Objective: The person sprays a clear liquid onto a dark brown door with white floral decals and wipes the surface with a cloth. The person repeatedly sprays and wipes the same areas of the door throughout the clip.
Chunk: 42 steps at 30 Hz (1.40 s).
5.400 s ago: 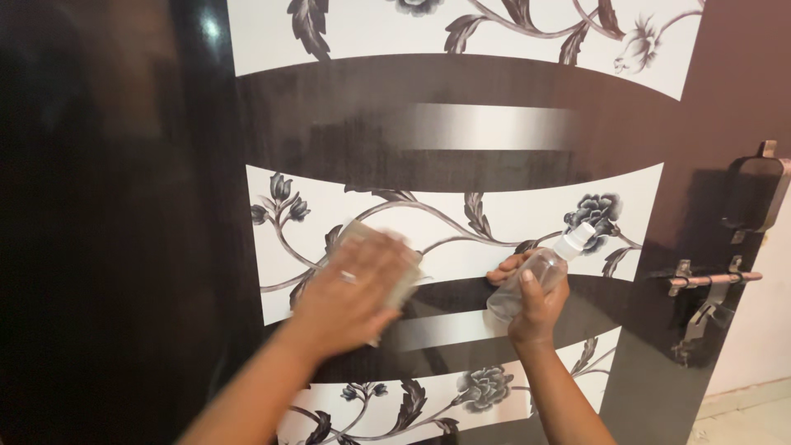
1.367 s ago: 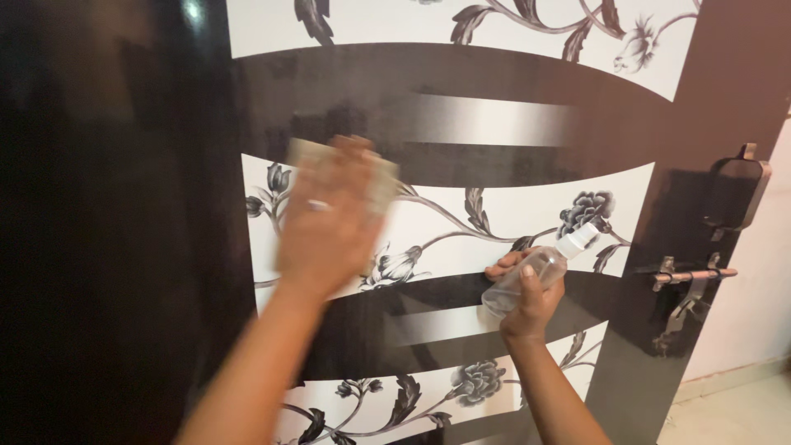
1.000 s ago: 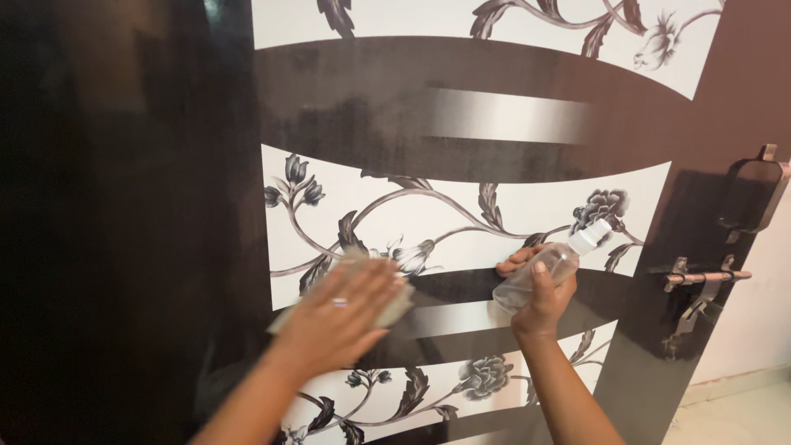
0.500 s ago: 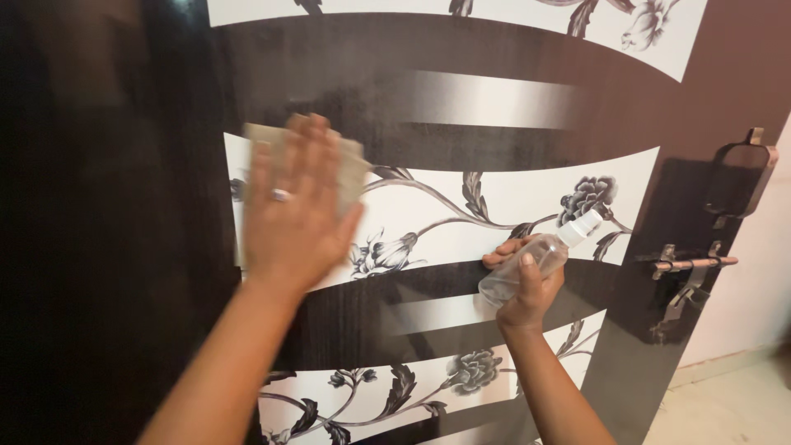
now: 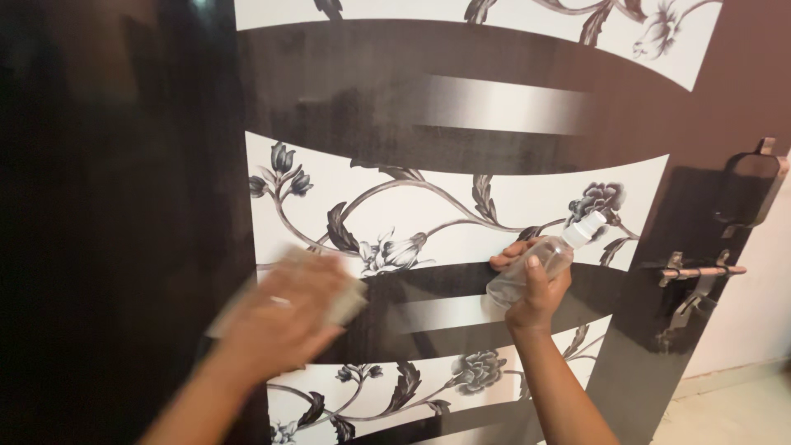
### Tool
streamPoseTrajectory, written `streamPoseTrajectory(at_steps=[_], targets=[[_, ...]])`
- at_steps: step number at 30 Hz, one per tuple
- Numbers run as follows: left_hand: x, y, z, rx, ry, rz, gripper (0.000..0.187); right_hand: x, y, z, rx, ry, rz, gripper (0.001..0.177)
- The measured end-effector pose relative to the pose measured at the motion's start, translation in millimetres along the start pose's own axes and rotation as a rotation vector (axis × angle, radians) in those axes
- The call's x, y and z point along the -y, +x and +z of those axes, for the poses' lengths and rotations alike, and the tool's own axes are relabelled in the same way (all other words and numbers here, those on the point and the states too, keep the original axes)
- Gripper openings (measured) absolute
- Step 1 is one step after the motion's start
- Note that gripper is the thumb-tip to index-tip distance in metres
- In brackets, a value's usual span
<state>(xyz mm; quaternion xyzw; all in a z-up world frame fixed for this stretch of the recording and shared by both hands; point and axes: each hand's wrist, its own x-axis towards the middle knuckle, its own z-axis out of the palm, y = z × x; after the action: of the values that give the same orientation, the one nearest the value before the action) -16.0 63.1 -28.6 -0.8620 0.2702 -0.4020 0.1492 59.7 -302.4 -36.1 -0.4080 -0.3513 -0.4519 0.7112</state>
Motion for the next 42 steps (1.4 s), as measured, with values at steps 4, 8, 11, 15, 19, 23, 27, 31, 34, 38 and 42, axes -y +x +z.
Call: streamPoseTrajectory(at_steps=[4,8,11,15,19,23,27,31,34,38,42], targets=[[69,-23,-46,-0.315,0.418,-0.3,0.086,-1,-1,0,-0.02,0.023,0.0,0.046],[80,28,-67,-0.566,0.025,-0.449,0.081,-3,-2,0,-0.041,0.002,-0.005,0.047],[50,80,-61,-0.545,-0.042,-0.424,0.082,-4,-1,-1,-0.032,0.002,-0.012,0.048],[-22,102,-28,-0.338,0.377,-0.038,0.081,-4,-1,-3,0.002,0.019,-0.011,0.046],[-39,53,-5,-0.477,0.231,0.222,0.083,-1,2,-1,0.016,-0.001,-0.027,0.044],[10,11,-21,-0.294,0.179,0.07,0.082,-1,-3,0,0.001,0.001,0.001,0.044],[61,21,-43,-0.493,0.225,-0.238,0.081,-2,-4,0,-0.038,0.002,-0.007,0.043],[50,56,-40,-0.569,0.127,-0.384,0.084,-5,-3,2,-0.03,0.017,-0.011,0.043],[21,59,-28,-0.565,0.116,-0.333,0.084,-5,-3,1,-0.027,0.023,-0.016,0.043],[-8,39,-9,-0.521,0.139,-0.28,0.082,-7,-5,3,-0.057,0.011,-0.011,0.043],[-20,24,18,-0.48,0.127,-0.27,0.079,-8,-6,3,-0.076,0.012,-0.001,0.043]])
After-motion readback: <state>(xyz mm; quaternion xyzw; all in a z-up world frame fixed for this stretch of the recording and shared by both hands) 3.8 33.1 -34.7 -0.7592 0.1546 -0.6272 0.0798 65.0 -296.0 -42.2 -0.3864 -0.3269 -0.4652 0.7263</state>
